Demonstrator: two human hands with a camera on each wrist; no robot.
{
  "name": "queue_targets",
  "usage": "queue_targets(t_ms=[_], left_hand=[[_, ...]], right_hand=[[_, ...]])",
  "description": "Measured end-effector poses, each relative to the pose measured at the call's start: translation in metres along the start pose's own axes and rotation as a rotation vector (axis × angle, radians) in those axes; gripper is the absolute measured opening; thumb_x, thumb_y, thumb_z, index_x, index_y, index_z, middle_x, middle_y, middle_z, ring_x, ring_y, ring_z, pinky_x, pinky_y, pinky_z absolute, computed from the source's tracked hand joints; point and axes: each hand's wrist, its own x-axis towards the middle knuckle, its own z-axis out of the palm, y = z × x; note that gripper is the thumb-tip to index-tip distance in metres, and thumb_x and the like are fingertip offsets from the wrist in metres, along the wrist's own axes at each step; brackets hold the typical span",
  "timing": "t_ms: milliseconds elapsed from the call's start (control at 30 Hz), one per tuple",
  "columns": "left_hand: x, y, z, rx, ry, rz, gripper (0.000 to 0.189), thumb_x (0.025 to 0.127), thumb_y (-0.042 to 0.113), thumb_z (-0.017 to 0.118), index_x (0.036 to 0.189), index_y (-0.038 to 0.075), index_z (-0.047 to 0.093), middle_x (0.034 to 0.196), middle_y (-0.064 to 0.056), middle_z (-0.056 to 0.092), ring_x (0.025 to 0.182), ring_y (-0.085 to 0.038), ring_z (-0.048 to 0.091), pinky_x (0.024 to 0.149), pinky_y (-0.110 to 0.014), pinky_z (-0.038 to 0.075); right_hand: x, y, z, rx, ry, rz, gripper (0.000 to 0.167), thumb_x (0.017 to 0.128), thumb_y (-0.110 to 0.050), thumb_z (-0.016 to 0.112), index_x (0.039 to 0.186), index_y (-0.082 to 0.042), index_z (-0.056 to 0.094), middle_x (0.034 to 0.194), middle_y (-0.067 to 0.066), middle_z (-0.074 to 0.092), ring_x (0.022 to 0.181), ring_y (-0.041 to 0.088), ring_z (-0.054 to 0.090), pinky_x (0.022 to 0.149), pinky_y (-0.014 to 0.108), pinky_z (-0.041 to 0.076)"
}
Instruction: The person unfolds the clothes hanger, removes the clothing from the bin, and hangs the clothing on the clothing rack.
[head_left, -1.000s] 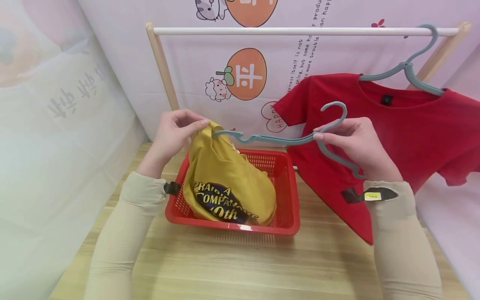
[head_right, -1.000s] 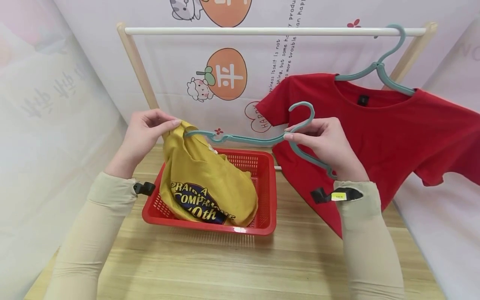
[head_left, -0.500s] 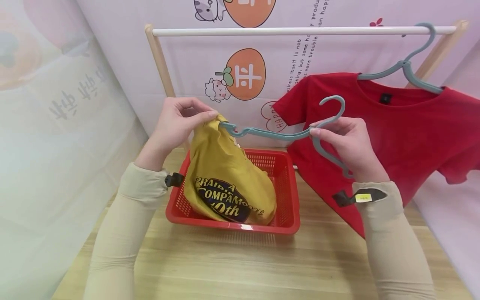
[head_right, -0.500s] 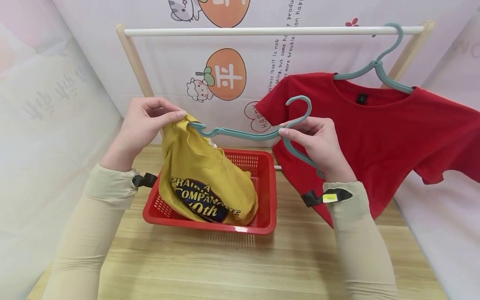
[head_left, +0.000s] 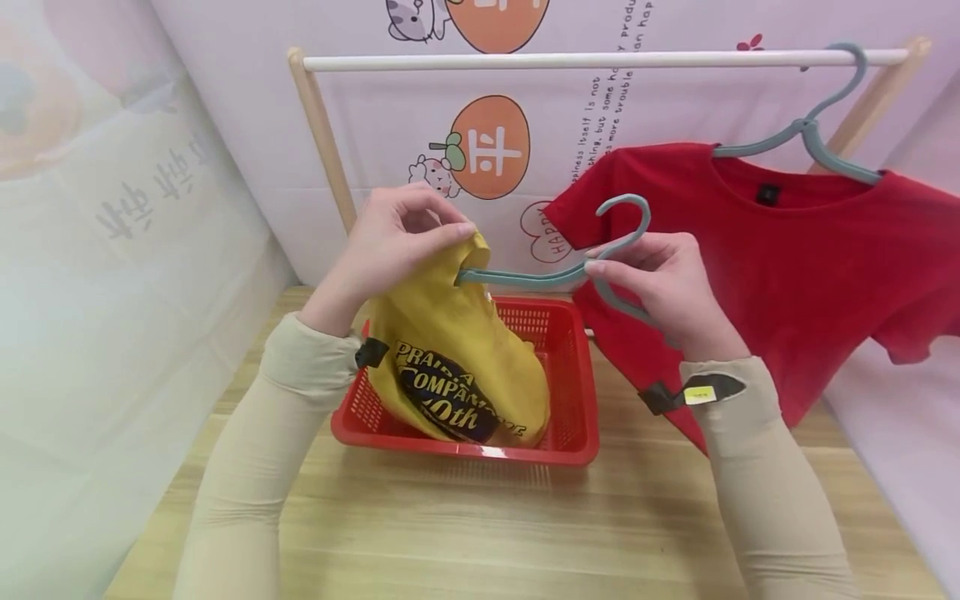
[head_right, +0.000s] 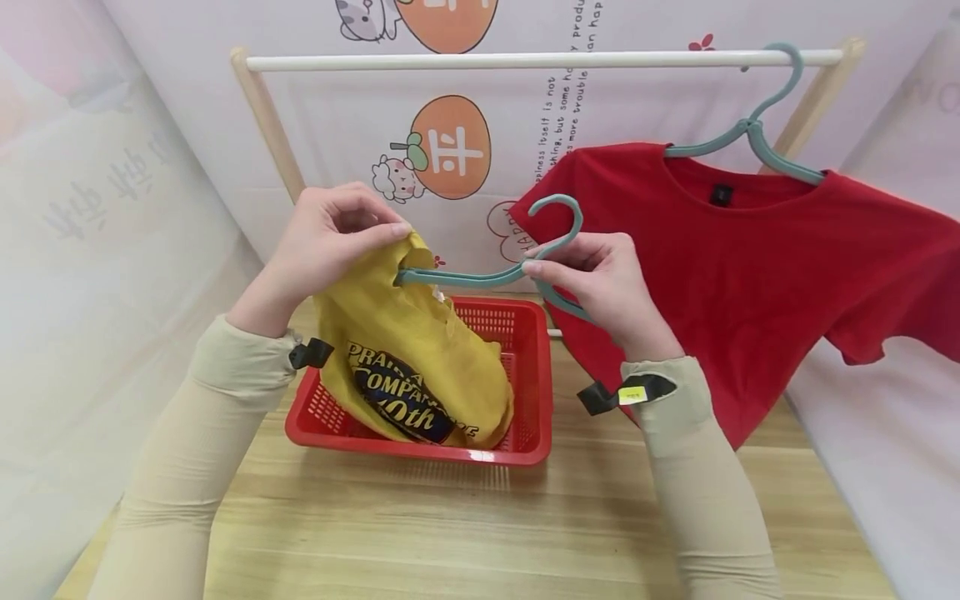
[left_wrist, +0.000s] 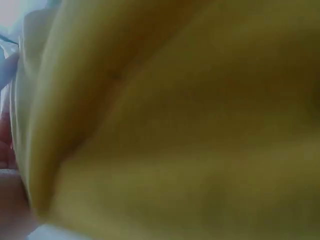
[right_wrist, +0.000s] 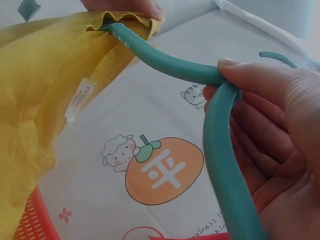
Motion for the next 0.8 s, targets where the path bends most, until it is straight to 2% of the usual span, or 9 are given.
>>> queue_targets(t_ms=[133,200,300,367,467,633,800], left_hand=[[-0.002,-0.001,-0.008,0.053,-0.016,-0.087,0.021,0.092,0.032,0.078,0.096,0.011,0.080,0.089,-0.005,0.071,0.075,-0.023,0.063,0.069,-0.030,0.050],[-0.005,-0.004,-0.014,0.062,-0.063,-0.126,0.024,0.094,0.034,0.076,0.100,0.012,0.080,0.093,-0.004,0.073,0.082,-0.021,0.064,0.074,-0.030,0.050],[-0.007,-0.009,-0.021,0.047,-0.157,-0.135,0.026,0.097,0.034,0.073,0.107,0.012,0.080,0.102,-0.002,0.074,0.094,-0.018,0.066,0.085,-0.031,0.051],[-0.010,-0.012,-0.023,0.039,-0.188,-0.122,0.024,0.097,0.032,0.072,0.109,0.013,0.080,0.103,-0.001,0.075,0.096,-0.018,0.067,0.087,-0.031,0.052],[-0.012,-0.016,-0.025,0.027,-0.197,-0.059,0.019,0.097,0.026,0.073,0.108,0.013,0.080,0.102,-0.001,0.074,0.092,-0.020,0.068,0.083,-0.031,0.054],[-0.014,-0.019,-0.023,0.064,-0.146,0.043,0.014,0.096,0.024,0.075,0.104,0.015,0.081,0.097,0.002,0.072,0.086,-0.019,0.064,0.074,-0.030,0.052],[-0.015,-0.019,-0.020,0.079,-0.120,0.079,0.010,0.095,0.020,0.076,0.100,0.014,0.082,0.094,0.005,0.071,0.084,-0.016,0.063,0.073,-0.031,0.054]], right_hand=[[0.000,0.002,-0.008,0.076,0.072,-0.021,0.033,0.089,-0.020,0.082,0.116,-0.002,0.076,0.100,0.013,0.075,0.096,0.028,0.068,0.082,0.034,0.055],[0.000,0.003,-0.012,0.119,0.097,-0.036,0.033,0.088,-0.018,0.082,0.115,0.001,0.075,0.098,0.013,0.075,0.093,0.026,0.068,0.080,0.031,0.054],[0.001,0.005,-0.016,0.163,0.120,-0.050,0.034,0.088,-0.015,0.083,0.114,0.004,0.074,0.096,0.013,0.075,0.090,0.025,0.068,0.078,0.031,0.051],[0.001,0.006,-0.017,0.179,0.121,-0.041,0.034,0.088,-0.015,0.083,0.114,0.005,0.074,0.096,0.013,0.075,0.089,0.024,0.068,0.077,0.031,0.050],[0.000,0.007,-0.019,0.170,0.124,-0.025,0.034,0.088,-0.016,0.083,0.114,0.004,0.074,0.095,0.012,0.075,0.085,0.023,0.066,0.075,0.029,0.049],[0.000,0.006,-0.020,0.145,0.122,-0.021,0.034,0.087,-0.016,0.083,0.114,0.004,0.075,0.094,0.012,0.075,0.082,0.023,0.064,0.072,0.029,0.050],[-0.001,0.005,-0.020,0.147,0.103,-0.021,0.033,0.088,-0.015,0.083,0.114,0.004,0.075,0.095,0.011,0.076,0.089,0.024,0.068,0.076,0.030,0.053]])
